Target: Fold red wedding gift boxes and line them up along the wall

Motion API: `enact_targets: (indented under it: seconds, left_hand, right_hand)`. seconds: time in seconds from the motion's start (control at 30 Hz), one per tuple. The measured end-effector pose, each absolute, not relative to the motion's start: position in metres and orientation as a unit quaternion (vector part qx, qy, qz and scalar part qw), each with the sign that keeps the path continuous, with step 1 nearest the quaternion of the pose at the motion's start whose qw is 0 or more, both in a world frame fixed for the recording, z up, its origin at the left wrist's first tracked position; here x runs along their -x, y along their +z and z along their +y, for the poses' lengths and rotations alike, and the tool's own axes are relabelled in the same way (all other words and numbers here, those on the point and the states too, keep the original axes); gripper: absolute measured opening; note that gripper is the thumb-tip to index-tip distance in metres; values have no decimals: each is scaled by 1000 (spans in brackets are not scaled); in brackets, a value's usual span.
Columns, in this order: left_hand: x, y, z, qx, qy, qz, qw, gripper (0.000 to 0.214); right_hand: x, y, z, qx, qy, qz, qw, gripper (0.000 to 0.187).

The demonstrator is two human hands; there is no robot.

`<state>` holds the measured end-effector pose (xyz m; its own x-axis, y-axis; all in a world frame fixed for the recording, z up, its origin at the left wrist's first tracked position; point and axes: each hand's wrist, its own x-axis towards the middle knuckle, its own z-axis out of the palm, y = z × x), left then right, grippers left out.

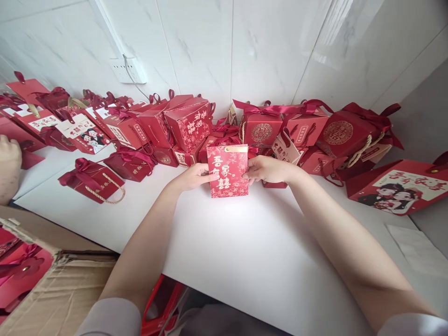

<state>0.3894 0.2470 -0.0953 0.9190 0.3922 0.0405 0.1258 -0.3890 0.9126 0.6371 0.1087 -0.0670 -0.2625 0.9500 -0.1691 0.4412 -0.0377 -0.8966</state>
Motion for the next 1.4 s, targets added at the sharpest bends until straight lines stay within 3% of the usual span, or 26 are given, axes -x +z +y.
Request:
enact_targets:
  seconds: [0.57,0.73,0.87,1.03,1.2,1.33,1.4]
  left_hand:
    - [-391,-96,245,-806,143,191,542,33]
    - [-386,-90,248,-799,168,199,542,34]
    - [-380,-87,257,-791,266,196,516,30]
    - [-385,-90,252,-793,298,187,497,44]
    - [-389,-98,235,-785,240,208,532,54]
    - [-385,-107,224,-826,107,215,510,70]
    - [-381,-109,217,-843,97,200,489,75]
  right_hand:
    - [-637,-68,111,545,456,-648,273,19]
    - [-641,-48,100,609,388,-663,198,23]
    - [-640,-29,85,660,305,-669,156,29]
    - [-624,-24,78,659,195,-706,172,21]
    - [-612,-33,82,650,226,-700,194,22]
    - [-619,-39,84,672,282,-632,262,23]
    - [-622,-36,81,666,328,-599,301,25]
